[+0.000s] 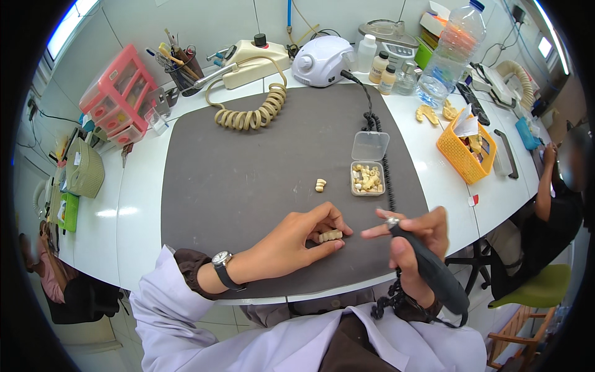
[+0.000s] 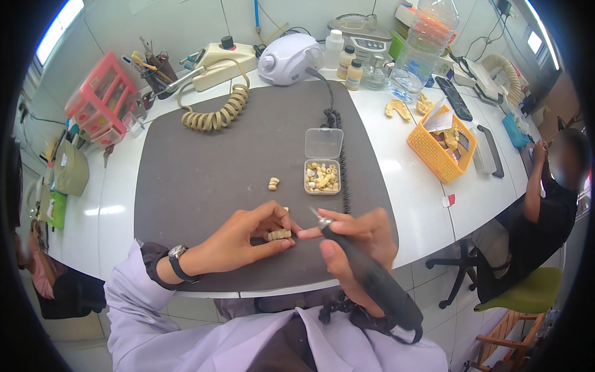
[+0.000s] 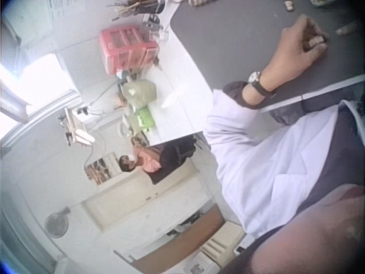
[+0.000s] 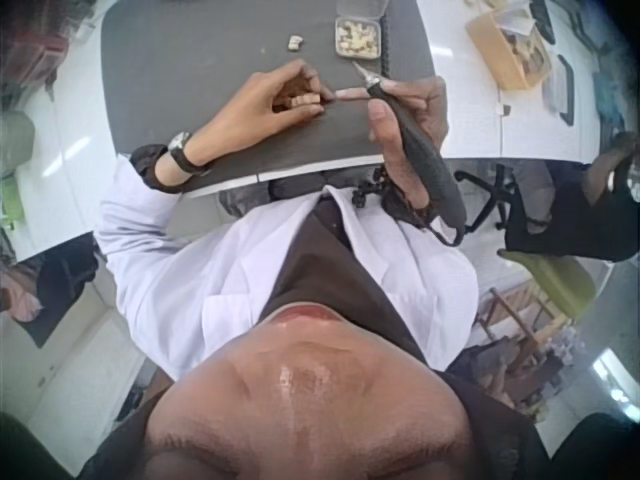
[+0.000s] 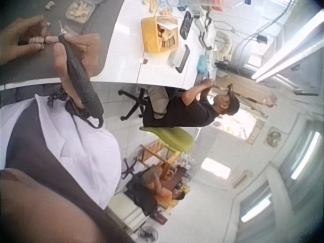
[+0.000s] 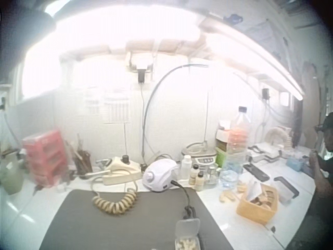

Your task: The person is using a rotary tool to polish a dental bridge on a workbench. They hold the bridge with one hand and apply the spinning polishing bit to different surfaces of the prosthetic teeth.

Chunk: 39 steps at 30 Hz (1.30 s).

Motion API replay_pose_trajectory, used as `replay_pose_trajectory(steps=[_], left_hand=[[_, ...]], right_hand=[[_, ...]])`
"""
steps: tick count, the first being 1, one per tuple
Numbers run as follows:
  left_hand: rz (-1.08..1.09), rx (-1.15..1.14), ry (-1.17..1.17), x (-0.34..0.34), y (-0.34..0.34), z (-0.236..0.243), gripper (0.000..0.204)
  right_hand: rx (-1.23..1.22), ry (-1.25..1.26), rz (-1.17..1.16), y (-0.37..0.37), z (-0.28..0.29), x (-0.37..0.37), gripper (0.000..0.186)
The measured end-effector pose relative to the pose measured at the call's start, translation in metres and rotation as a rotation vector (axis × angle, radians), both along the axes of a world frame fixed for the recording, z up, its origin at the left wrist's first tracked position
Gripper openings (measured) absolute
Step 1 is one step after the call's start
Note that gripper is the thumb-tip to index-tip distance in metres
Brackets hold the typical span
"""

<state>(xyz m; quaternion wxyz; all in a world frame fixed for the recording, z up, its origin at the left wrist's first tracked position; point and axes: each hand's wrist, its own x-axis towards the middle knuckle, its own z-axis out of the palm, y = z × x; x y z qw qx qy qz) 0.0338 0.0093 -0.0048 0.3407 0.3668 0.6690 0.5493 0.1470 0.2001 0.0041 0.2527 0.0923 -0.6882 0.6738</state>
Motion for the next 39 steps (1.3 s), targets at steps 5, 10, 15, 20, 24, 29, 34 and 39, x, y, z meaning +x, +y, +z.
replay_pose_trajectory(steps=[5,10,15,20,24,29,34,39], left_hand=[[-0.065,-0.038,0.395,0.003,0.001,0.001,0.022],[-0.156,0.012,0.606,0.010,-0.004,-0.009,0.035],[-0.162,0.017,0.641,0.010,-0.005,-0.007,0.036],[-0.156,0.029,0.636,0.008,-0.004,-0.013,0.033],[-0.166,0.033,0.639,0.004,-0.001,-0.011,0.032],[-0.153,0.032,0.632,0.004,0.000,-0.011,0.033],[-0.108,0.035,0.537,0.006,0.001,-0.009,0.034],[-0.099,-0.091,0.073,0.000,-0.002,0.011,0.037]], right_hand=[[-0.140,-0.382,0.080,-0.007,-0.012,-0.011,0.023],[-0.003,-0.376,-0.056,-0.019,-0.018,-0.011,0.023],[0.043,-0.379,-0.151,-0.022,-0.017,-0.010,0.023],[0.079,-0.354,-0.167,-0.021,-0.020,-0.010,0.023],[0.064,-0.361,-0.156,-0.018,-0.019,-0.012,0.024],[0.059,-0.361,-0.159,-0.018,-0.020,-0.013,0.024],[0.020,-0.355,-0.145,-0.017,-0.026,-0.011,0.024],[0.017,-0.376,-0.157,-0.014,-0.030,-0.008,0.025]])
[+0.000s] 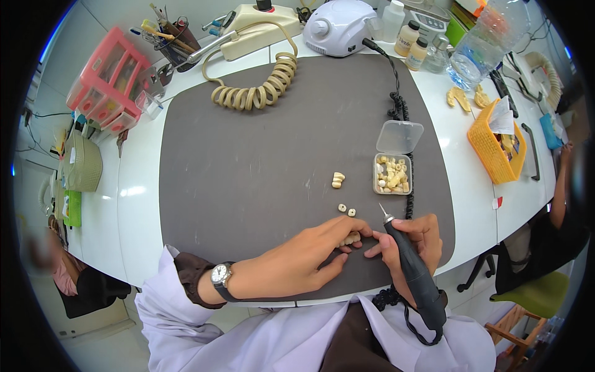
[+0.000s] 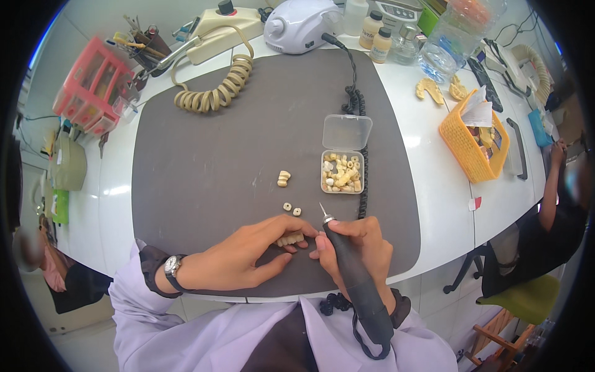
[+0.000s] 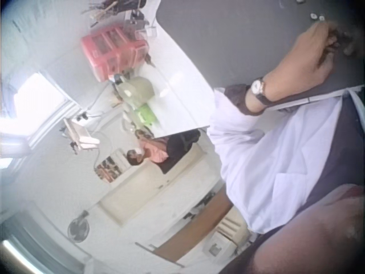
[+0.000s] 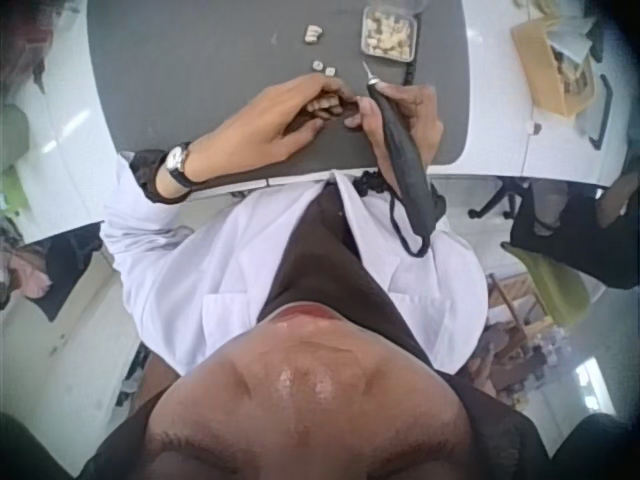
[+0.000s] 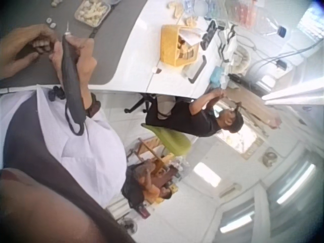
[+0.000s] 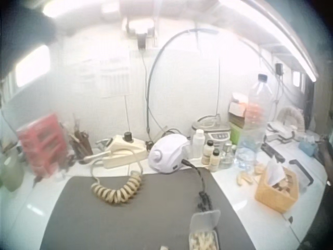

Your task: The person is using a rotary tool to polish a dental bridge on a workbench. They hold the bridge with one hand and apply the spinning polishing bit to different surfaces of the prosthetic teeth.

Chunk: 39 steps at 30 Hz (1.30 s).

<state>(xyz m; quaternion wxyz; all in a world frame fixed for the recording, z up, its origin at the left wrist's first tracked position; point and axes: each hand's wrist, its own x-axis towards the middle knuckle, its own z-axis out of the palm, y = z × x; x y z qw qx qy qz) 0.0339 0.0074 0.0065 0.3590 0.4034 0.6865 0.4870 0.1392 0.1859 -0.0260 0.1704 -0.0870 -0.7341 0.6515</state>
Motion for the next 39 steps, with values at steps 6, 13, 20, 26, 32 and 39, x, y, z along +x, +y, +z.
replay_pose_trajectory(steps=[6,13,20,26,32,39], left_hand=[[0.035,0.011,-0.259,-0.009,-0.007,-0.002,0.035],[0.140,-0.009,-0.401,-0.013,-0.015,0.004,0.025],[0.192,-0.019,-0.270,-0.014,-0.017,0.003,0.024],[0.268,0.042,-0.372,-0.017,-0.020,0.013,0.026],[0.332,0.060,-0.485,-0.020,-0.022,0.010,0.031],[0.408,0.052,-0.395,-0.021,-0.022,0.008,0.030]], right_hand=[[0.029,0.097,-0.015,-0.003,-0.004,-0.004,0.026],[0.109,0.070,0.032,-0.002,-0.006,-0.005,0.028],[0.147,0.114,-0.029,-0.007,-0.012,-0.006,0.031],[0.234,0.026,0.112,0.002,-0.004,-0.003,0.028],[-0.243,0.074,0.096,0.003,0.008,-0.012,0.030],[0.204,0.262,0.398,0.031,0.037,-0.058,0.031]])
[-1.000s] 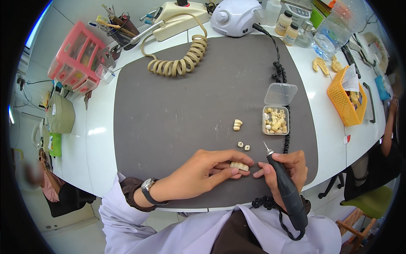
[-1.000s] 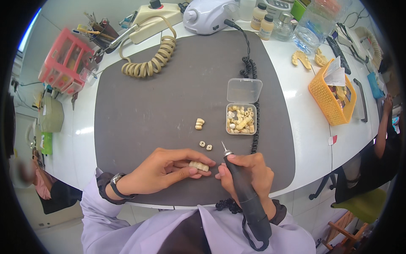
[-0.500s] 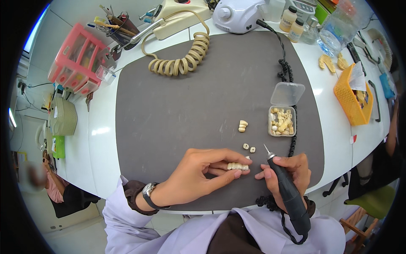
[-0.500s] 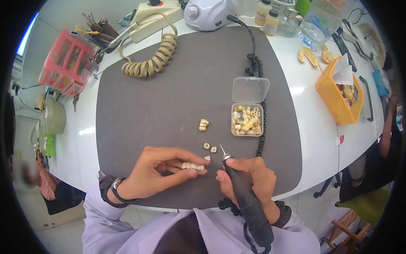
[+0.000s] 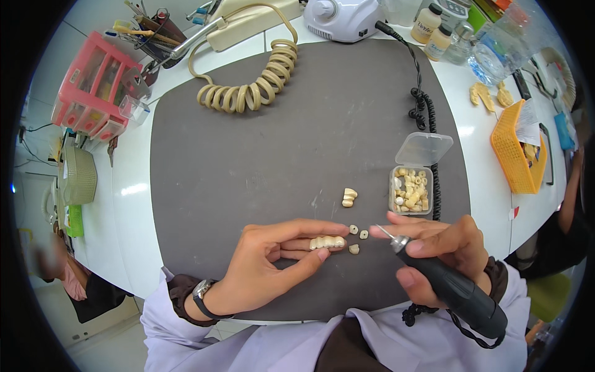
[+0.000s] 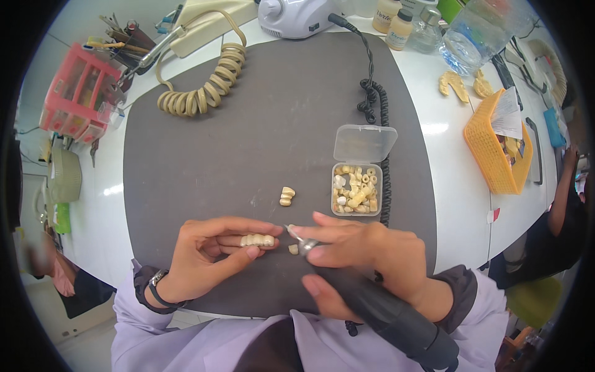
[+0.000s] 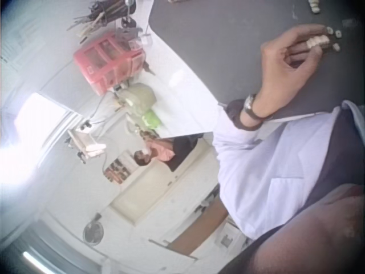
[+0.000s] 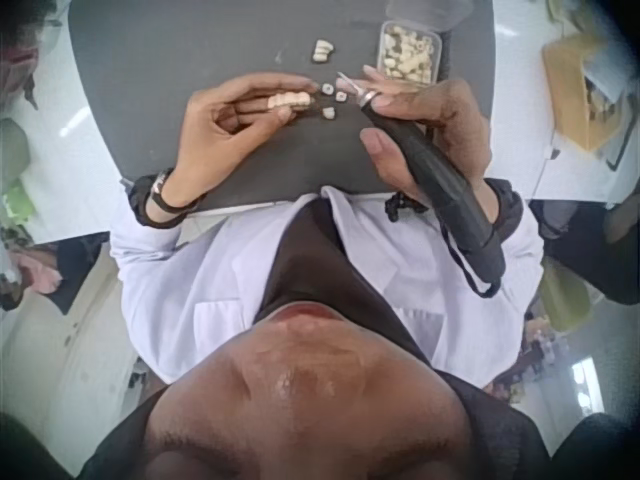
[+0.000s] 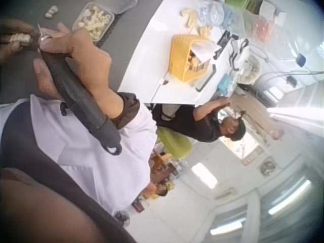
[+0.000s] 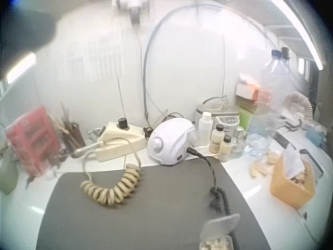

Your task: The person is using a rotary tool to polish a dental bridge on a workbench. They hold the bridge with one hand and apply the spinning polishing bit to different surfaces of the prosthetic teeth.

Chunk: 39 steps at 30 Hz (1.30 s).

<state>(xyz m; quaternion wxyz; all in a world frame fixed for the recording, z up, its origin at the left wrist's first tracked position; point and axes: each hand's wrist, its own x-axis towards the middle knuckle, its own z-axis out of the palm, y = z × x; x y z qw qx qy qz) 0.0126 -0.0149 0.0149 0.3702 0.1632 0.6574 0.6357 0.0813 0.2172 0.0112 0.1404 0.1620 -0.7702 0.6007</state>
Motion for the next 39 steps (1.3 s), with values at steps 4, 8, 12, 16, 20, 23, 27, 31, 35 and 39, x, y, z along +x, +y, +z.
replay_pose_trajectory(steps=[4,8,12,16,20,23,27,31,35,39], left_hand=[[0.107,0.057,-0.104,0.000,0.001,-0.004,0.030],[0.173,0.035,-0.089,-0.004,-0.002,-0.003,0.029],[0.260,0.077,-0.079,-0.001,-0.005,-0.008,0.020],[0.254,0.078,-0.144,-0.003,-0.003,-0.010,0.020],[0.239,0.045,-0.085,-0.001,-0.004,-0.012,0.022],[0.218,0.042,0.018,0.001,-0.006,-0.019,0.022],[0.265,0.080,0.044,0.003,-0.004,-0.024,0.019],[0.296,0.067,0.030,0.005,-0.003,-0.023,0.021],[0.308,0.092,0.021,0.005,-0.003,-0.024,0.025],[0.302,0.088,0.053,0.006,-0.003,-0.027,0.029]], right_hand=[[0.067,-0.120,0.033,-0.014,0.003,-0.021,0.031],[-0.086,-0.256,-0.047,-0.024,-0.009,-0.015,0.028],[0.041,-0.034,-0.008,-0.022,-0.014,-0.029,0.024],[0.259,0.219,0.103,-0.019,-0.024,-0.040,0.018],[0.280,0.231,0.135,-0.022,-0.026,-0.040,0.017],[0.299,0.215,0.196,-0.022,-0.024,-0.041,0.016],[0.317,0.215,0.218,-0.027,-0.021,-0.040,0.012],[0.355,0.129,0.179,-0.034,-0.019,-0.038,0.011],[0.344,0.158,0.174,-0.035,-0.023,-0.039,0.011],[0.377,0.216,0.237,-0.029,-0.024,-0.043,0.011]])
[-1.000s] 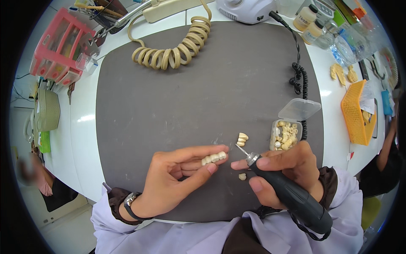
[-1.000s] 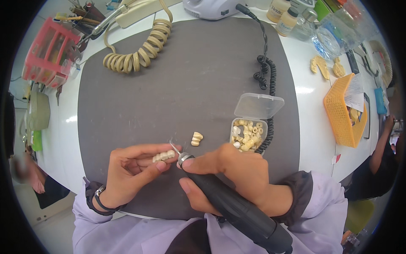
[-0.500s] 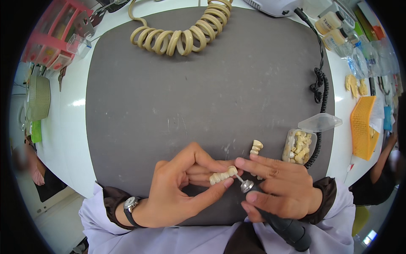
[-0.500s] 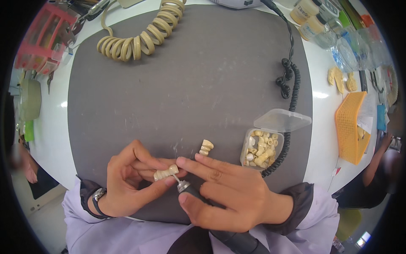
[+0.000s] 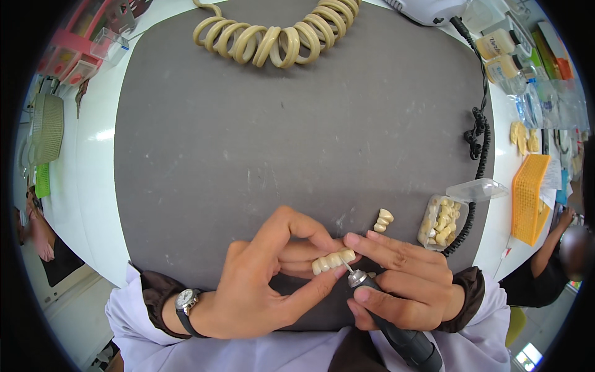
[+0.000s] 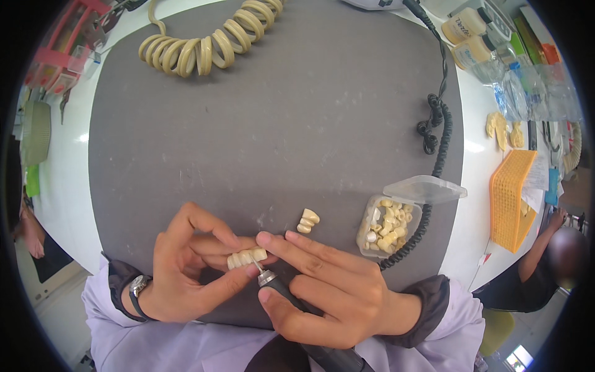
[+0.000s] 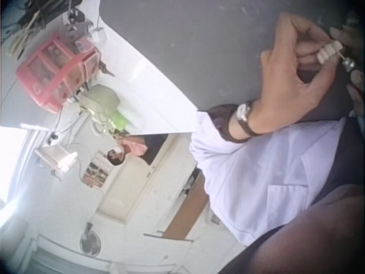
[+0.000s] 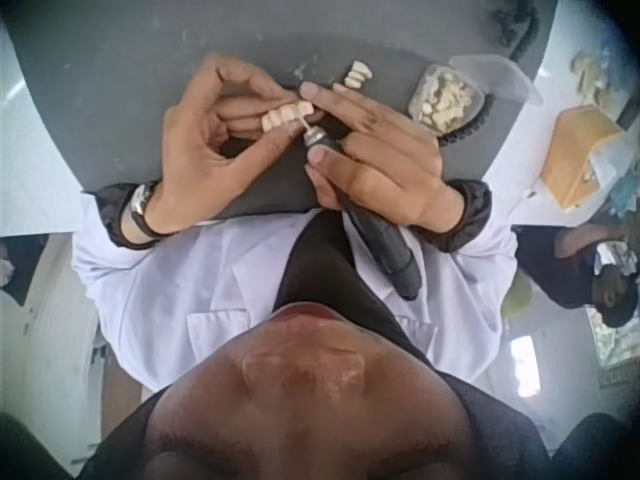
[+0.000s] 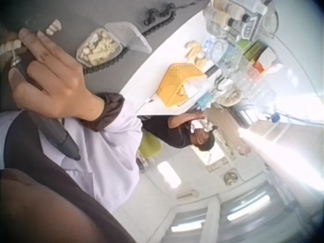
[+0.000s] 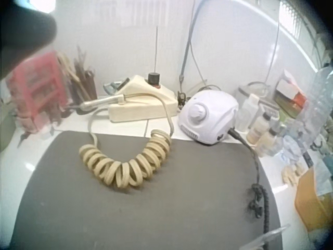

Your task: The person is using a rotary tool to polish a dental bridge on a workbench. They hold the bridge with one hand and apply the spinning polishing bit to different surfaces of the prosthetic teeth.

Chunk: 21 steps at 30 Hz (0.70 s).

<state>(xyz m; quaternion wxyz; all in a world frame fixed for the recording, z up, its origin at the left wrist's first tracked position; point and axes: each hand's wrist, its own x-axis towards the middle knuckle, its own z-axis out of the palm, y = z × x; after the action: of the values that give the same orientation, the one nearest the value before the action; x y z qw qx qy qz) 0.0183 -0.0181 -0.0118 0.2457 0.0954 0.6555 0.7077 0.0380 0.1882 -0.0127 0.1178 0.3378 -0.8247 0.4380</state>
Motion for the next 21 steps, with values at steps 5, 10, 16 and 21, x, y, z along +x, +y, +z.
replay_pose_trajectory(steps=[5,10,16,21], left_hand=[[-0.070,-0.029,0.038,-0.007,0.000,0.004,0.032],[-0.150,-0.104,0.106,-0.010,0.000,0.008,0.033],[-0.116,-0.110,0.125,-0.007,0.000,0.004,0.032],[-0.096,-0.085,0.098,-0.006,0.000,0.002,0.031]], right_hand=[[-0.155,-0.125,-0.045,0.003,-0.001,0.004,0.019],[-0.229,-0.164,-0.004,0.010,-0.006,0.006,0.026],[-0.237,-0.153,0.025,0.013,-0.007,0.003,0.027],[-0.239,-0.147,0.015,0.012,-0.004,0.003,0.026]])
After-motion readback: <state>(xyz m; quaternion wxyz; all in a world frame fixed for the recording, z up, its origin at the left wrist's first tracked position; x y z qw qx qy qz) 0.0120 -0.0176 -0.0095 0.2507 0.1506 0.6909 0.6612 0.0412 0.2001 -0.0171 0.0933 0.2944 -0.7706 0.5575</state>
